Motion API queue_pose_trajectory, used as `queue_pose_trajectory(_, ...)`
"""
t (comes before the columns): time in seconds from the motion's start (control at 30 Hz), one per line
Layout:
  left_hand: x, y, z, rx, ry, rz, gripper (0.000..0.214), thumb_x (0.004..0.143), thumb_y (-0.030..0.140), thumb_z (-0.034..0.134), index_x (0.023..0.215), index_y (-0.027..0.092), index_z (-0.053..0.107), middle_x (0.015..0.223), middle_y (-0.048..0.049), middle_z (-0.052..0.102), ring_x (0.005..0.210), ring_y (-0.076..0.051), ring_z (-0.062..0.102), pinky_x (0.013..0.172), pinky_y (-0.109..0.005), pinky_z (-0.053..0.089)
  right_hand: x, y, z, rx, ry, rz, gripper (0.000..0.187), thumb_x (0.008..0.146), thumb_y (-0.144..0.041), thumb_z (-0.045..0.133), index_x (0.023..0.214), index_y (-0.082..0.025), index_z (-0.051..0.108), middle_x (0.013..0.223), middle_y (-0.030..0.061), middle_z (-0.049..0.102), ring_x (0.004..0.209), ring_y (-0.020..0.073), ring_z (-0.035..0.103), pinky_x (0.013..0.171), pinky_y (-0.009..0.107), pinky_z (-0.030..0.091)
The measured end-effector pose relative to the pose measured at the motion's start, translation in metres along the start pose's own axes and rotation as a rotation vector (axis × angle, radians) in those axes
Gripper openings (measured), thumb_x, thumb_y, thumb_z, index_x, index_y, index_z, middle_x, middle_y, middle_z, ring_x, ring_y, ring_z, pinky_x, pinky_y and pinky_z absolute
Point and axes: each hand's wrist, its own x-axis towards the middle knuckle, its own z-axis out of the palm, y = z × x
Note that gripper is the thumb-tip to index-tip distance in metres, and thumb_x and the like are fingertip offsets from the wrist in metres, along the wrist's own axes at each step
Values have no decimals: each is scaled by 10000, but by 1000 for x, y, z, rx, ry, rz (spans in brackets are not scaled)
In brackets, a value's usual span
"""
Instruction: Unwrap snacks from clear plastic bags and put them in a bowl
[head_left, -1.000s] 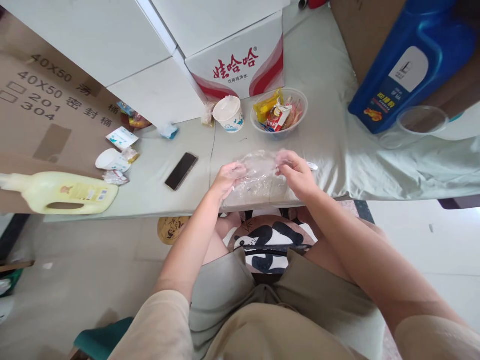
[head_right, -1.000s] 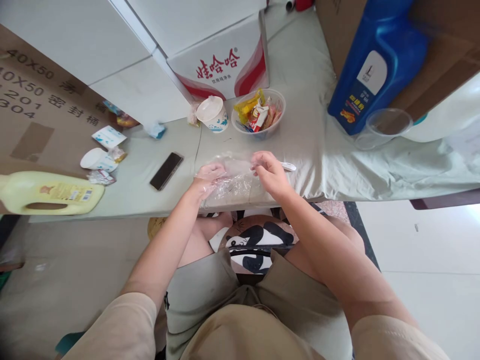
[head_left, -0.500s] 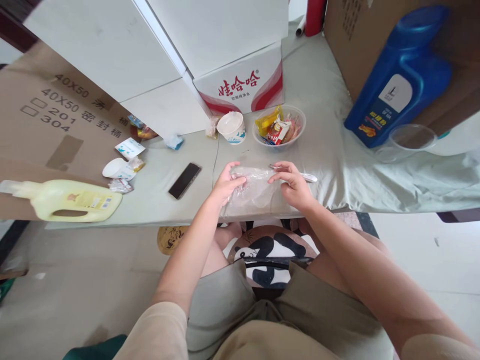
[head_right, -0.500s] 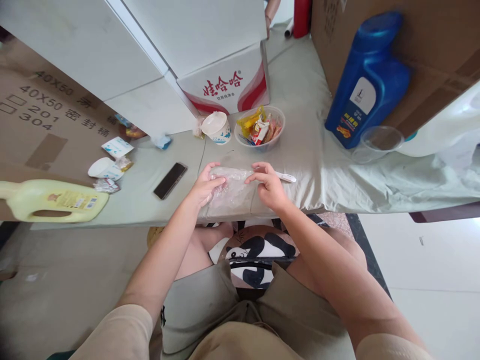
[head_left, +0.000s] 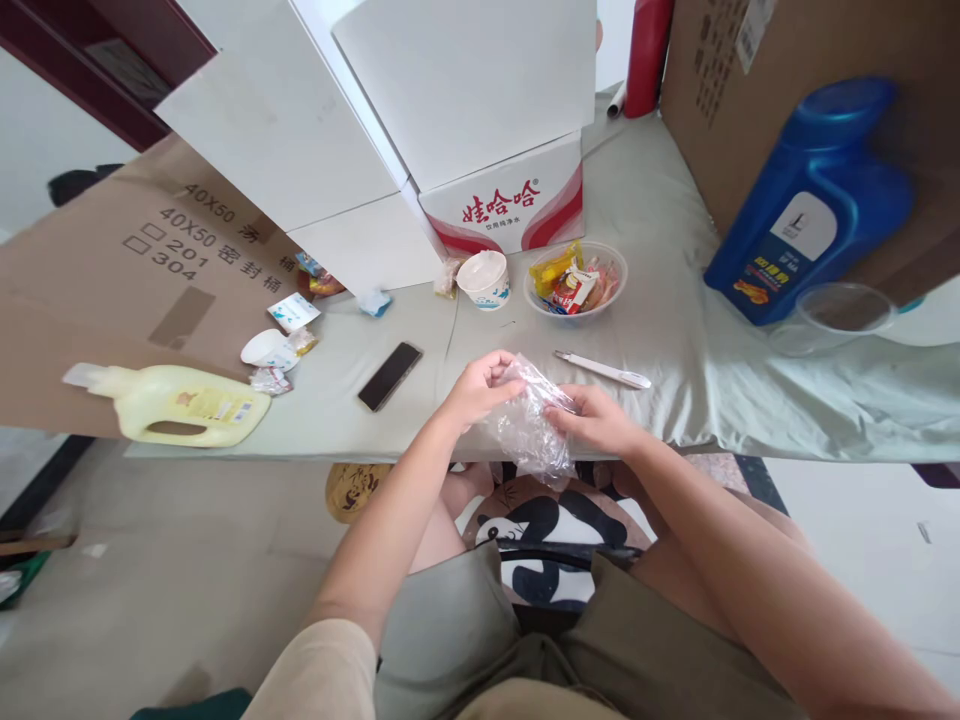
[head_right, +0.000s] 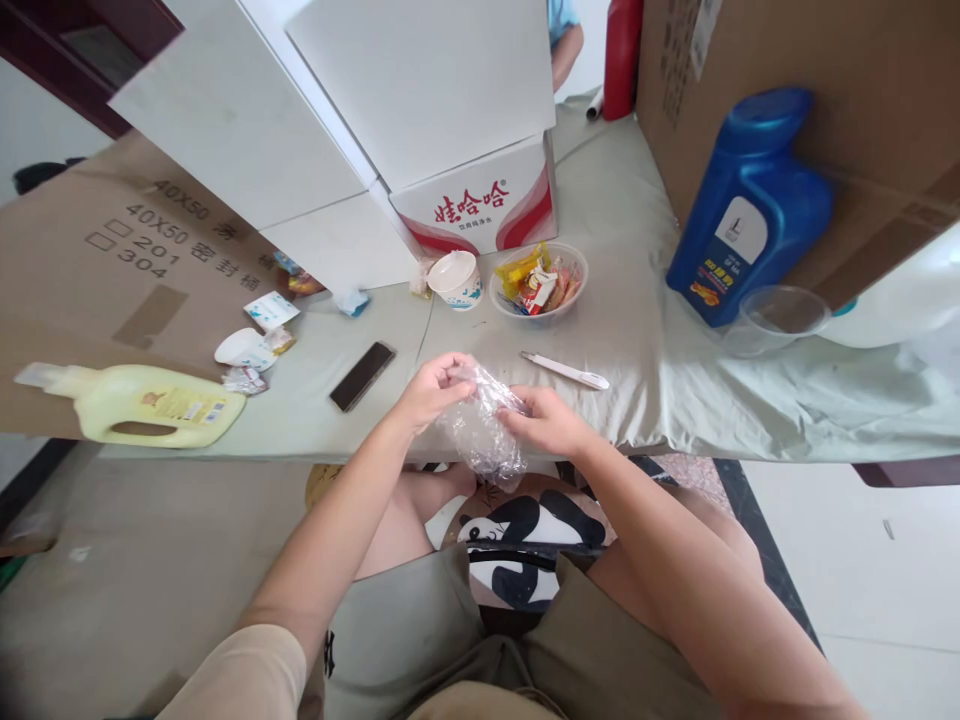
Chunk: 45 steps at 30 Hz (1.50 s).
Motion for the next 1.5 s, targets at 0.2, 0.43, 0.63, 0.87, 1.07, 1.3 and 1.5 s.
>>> queue_pose_trajectory(0.2, 11, -22, -1, -216, 91, -234, 387, 672, 370, 822, 925, 206, 579, 674, 25, 662, 573, -114, 617, 556, -231, 466, 10, 1, -1, 418, 382, 76, 564, 724, -469, 777, 1185, -267, 522, 728, -57, 598, 648, 154, 605, 648, 321, 521)
queue_pose_trajectory(0.43, 14, -37, -1, -280, 183, -208, 331, 745, 342, 770, 991, 232, 577, 594, 52, 620, 477, -119, 596, 458, -215, 445, 16, 0, 3, 463, 260, 219, 319, 702, -464, 781, 766, -220, 587, 712, 8, 628, 629, 140, 587, 616, 302, 510)
queue_pose_trajectory(0.63, 14, -43, -14, -526, 118, -137, 291, 659, 289, 774, 852, 223, 568, 494, 92, 493, 376, -81, 454, 366, -181, 318, 17, -3, 4, 534, 326, 183, 320, 694, -396, 758, 882, -260, 537, 565, -67, 576, 501, 135, 553, 523, 274, 459)
queue_pose_trajectory(0.87, 12, -51, -28, -477, -42, -199, 301, 670, 439, 706, 648, 173, 568, 592, 21, 530, 499, -85, 487, 456, -209, 380, 17, -2, -5, 622, 167, 117, 342, 713, -561, 610, 726, -222, 566, 681, 23, 622, 626, 173, 627, 574, 310, 511)
queue_pose_trajectory(1.07, 20, -59, -35, 48, 375, -1, 302, 680, 120, 701, 957, 207, 621, 981, -13, 658, 825, -105, 620, 735, -225, 487, 21, 7, -2, 203, 401, 121, 580, 658, -379, 766, 1142, -266, 465, 796, -50, 606, 602, 130, 567, 574, 278, 468)
queue_pose_trajectory(1.3, 29, -49, 6, 81, 183, 155, 387, 818, 347, 731, 1162, 218, 610, 1266, -116, 679, 1183, -230, 649, 1028, -391, 510, 18, -1, -15, 6, 484, 0, 253, 753, -418, 694, 832, -215, 565, 754, -21, 579, 707, 142, 536, 691, 301, 424)
queue_pose_trajectory(1.5, 41, -43, 39, -95, -81, 162, 671, 740, 606, 788, 1244, 193, 625, 1293, -140, 697, 1207, -305, 659, 1033, -435, 521, 17, -6, -7, 198, 304, -77, 266, 801, -449, 689, 784, -227, 544, 744, -28, 566, 692, 132, 529, 697, 303, 452)
